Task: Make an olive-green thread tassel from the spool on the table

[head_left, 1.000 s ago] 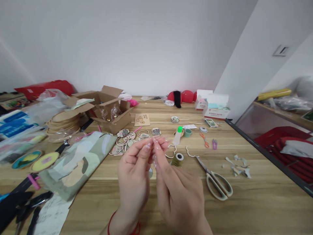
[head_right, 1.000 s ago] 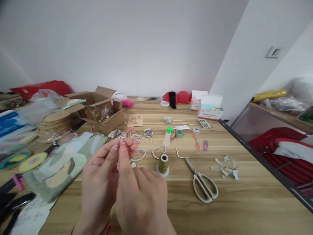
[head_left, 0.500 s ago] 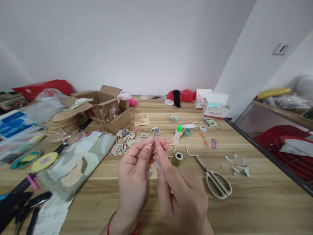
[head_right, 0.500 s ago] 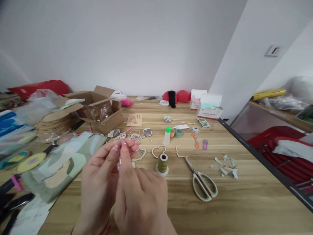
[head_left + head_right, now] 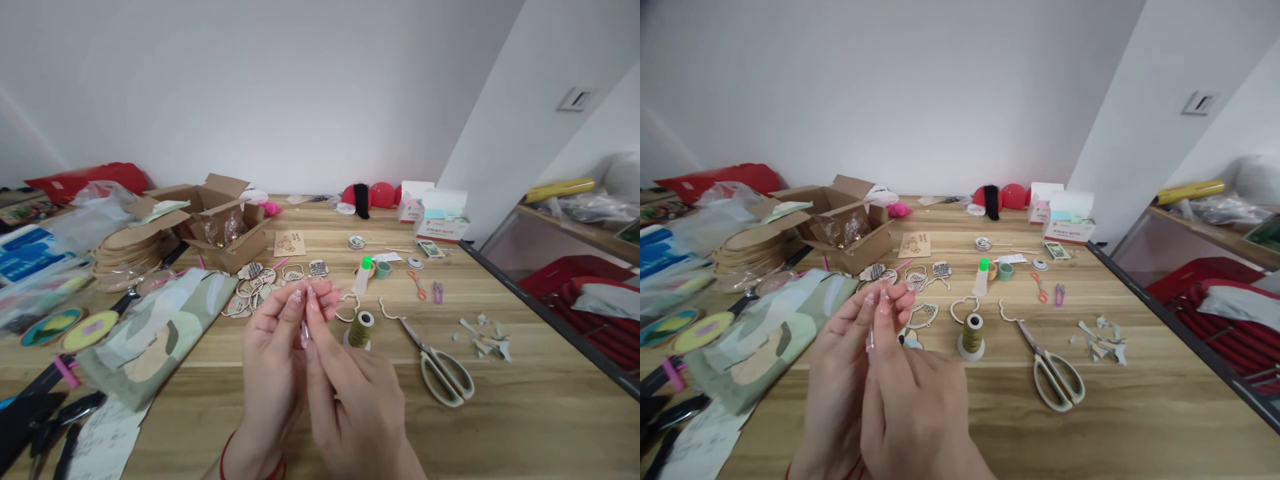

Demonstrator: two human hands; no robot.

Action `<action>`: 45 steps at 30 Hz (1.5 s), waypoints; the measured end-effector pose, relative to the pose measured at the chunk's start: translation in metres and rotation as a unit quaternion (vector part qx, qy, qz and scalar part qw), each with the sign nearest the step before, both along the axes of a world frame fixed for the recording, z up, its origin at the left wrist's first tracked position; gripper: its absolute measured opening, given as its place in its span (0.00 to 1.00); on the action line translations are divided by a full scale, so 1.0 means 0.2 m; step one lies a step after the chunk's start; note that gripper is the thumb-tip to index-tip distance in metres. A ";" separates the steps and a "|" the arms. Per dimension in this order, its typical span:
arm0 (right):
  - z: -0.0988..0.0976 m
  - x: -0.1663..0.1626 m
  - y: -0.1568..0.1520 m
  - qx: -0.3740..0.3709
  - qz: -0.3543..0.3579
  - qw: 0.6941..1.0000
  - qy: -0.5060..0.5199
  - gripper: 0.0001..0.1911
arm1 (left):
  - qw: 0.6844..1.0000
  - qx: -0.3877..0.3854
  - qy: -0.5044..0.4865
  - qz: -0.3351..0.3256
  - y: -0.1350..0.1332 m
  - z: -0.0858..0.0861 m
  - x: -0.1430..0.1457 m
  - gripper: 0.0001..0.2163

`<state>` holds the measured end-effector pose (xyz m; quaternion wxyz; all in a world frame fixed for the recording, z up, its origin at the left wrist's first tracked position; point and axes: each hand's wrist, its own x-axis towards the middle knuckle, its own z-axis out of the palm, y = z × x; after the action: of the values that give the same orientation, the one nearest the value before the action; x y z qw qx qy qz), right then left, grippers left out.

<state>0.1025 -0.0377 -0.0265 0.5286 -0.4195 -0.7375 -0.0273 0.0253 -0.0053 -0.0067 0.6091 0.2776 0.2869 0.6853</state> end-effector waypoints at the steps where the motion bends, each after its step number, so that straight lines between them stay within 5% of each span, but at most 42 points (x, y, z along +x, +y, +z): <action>1: 0.00 0.00 0.00 -0.007 0.004 1.000 -0.002 0.25 | 1.000 -0.006 0.003 0.004 0.00 0.00 0.00 0.04; 11: -0.02 -0.05 0.06 -0.128 -0.003 0.992 0.003 0.27 | 0.999 -0.033 0.021 0.016 0.06 -0.03 0.00 0.04; 16: -0.04 0.00 0.09 -0.162 -0.036 0.983 0.075 0.31 | 0.995 0.037 0.060 0.072 0.13 -0.06 -0.04 0.06; 19: -0.04 0.08 0.12 -0.200 -0.051 0.973 0.106 0.25 | 0.986 0.067 0.093 0.120 0.16 -0.06 -0.08 0.09; 23: -0.07 0.15 0.19 -0.329 -0.070 0.942 -0.002 0.15 | 0.980 0.083 0.090 0.159 0.21 -0.06 -0.15 0.09; 29: -0.19 0.13 0.32 -0.457 -0.001 0.866 -0.204 0.10 | 0.957 0.114 0.119 0.237 0.25 -0.07 -0.26 0.09; 37: -0.34 -0.04 0.36 -0.471 0.080 0.820 -0.314 0.11 | 0.922 0.123 0.164 0.328 0.24 -0.05 -0.33 0.10; 45: -0.44 -0.18 0.36 -0.425 0.119 0.815 -0.375 0.15 | 0.925 0.126 0.186 0.307 0.26 -0.06 -0.37 0.09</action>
<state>0.0659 0.0337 -0.1136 -0.0214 -0.4687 -0.8609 0.1970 -0.0483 0.0460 -0.0179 0.2644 0.3732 0.3774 0.8052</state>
